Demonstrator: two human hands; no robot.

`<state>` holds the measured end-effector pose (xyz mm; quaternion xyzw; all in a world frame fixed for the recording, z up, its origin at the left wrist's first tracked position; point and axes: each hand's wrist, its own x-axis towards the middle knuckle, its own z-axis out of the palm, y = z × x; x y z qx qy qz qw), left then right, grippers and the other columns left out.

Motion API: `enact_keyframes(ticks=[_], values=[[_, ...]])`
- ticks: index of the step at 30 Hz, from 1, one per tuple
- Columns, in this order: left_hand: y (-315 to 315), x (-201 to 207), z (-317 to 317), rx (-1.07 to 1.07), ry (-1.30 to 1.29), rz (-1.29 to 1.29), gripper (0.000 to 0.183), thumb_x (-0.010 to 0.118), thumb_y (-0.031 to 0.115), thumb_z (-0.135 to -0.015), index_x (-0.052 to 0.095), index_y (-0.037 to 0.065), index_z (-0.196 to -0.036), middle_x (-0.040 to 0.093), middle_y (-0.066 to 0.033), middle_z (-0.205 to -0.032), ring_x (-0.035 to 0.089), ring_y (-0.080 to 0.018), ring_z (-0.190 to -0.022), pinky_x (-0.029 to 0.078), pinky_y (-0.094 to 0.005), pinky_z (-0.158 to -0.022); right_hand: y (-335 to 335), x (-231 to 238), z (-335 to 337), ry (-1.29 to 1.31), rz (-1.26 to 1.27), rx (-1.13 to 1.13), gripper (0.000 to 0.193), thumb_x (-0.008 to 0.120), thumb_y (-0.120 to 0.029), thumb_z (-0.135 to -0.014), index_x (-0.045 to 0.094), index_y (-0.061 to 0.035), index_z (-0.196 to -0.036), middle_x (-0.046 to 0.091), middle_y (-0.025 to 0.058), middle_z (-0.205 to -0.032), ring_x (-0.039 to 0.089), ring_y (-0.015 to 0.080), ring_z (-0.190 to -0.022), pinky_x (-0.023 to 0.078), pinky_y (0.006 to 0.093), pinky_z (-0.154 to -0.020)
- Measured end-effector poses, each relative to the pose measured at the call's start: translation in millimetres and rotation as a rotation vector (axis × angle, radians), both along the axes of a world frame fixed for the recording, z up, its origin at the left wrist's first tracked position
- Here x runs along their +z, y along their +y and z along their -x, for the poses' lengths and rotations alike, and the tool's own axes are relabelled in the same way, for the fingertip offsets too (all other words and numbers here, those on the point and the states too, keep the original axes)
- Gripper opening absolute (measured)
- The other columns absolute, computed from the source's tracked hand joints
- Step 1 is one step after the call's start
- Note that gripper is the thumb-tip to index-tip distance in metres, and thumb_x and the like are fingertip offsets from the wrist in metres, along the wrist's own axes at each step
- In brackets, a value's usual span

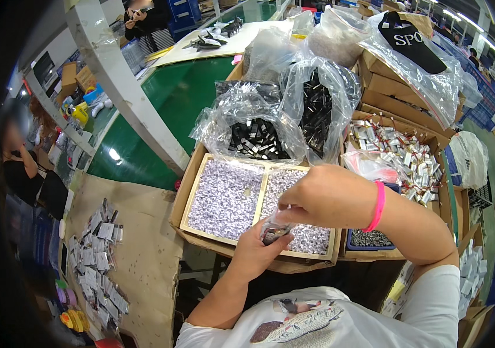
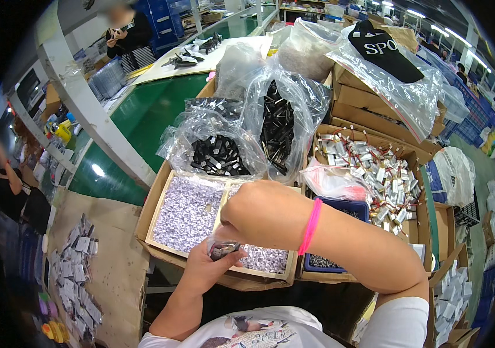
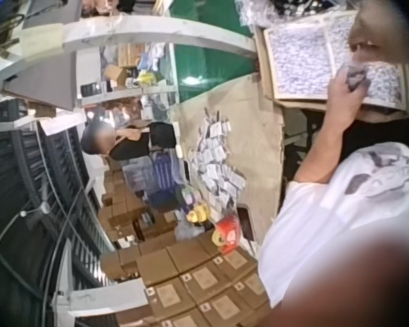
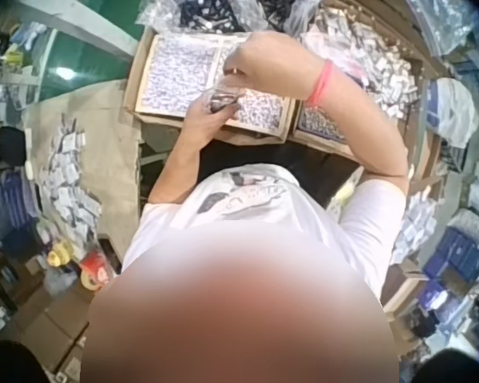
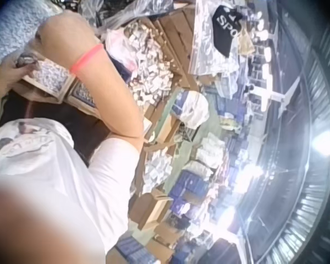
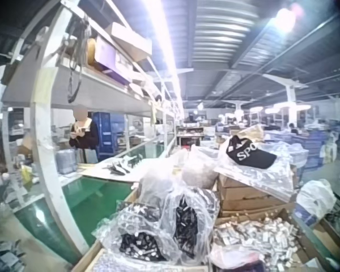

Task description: The person repeatedly picks small electronic components from trays and places them into small plastic bags. They handle the components one at a time, seal the bags, and place them into a larger container. The process is repetitive and focused on packaging small parts.

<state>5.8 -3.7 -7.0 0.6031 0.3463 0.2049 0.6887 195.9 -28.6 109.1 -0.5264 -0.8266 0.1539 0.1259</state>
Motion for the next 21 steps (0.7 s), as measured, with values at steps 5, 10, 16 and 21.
enact_keyframes(ticks=[5,10,16,21], values=[[5,6,5,-0.065,-0.325,0.244,0.031,0.066,0.001,-0.082,0.059,-0.004,-0.112,0.066,-0.0121,-0.1,0.064,-0.0194,-0.087,0.054,-0.0305,-0.069,-12,-3,-7,0.579,-0.126,-0.231,0.018,0.07,-0.009,-0.081,0.067,-0.0022,-0.097,0.068,0.0077,-0.081,0.066,0.0157,-0.067,0.052,0.0278,-0.063],[8,9,5,-0.122,-0.452,0.25,0.034,0.062,0.0,-0.082,0.056,-0.004,-0.116,0.064,-0.0146,-0.103,0.064,-0.0258,-0.093,0.056,-0.0353,-0.069,-25,-31,4,0.924,0.242,-0.304,0.022,0.071,-0.018,-0.083,0.069,-0.0009,-0.096,0.068,0.0048,-0.082,0.059,0.0074,-0.073,0.049,0.0238,-0.064],[12,15,3,-0.114,-0.631,-0.173,0.035,0.061,0.004,-0.088,0.053,-0.002,-0.121,0.063,-0.0093,-0.109,0.062,-0.0173,-0.096,0.051,-0.0261,-0.082,-41,-42,7,0.967,0.059,-0.314,0.015,0.069,-0.012,-0.083,0.069,-0.0017,-0.094,0.067,0.0042,-0.08,0.059,0.0058,-0.071,0.047,0.0207,-0.057],[13,21,0,0.092,-0.597,-0.2,0.012,0.059,0.005,-0.09,0.064,-0.001,-0.1,0.064,-0.008,-0.099,0.06,-0.011,-0.088,0.049,-0.022,-0.075,-41,-47,17,0.867,-0.118,-0.273,0.014,0.07,-0.009,-0.08,0.067,-0.0017,-0.092,0.064,0.0045,-0.078,0.059,0.0081,-0.068,0.046,0.0209,-0.055]])
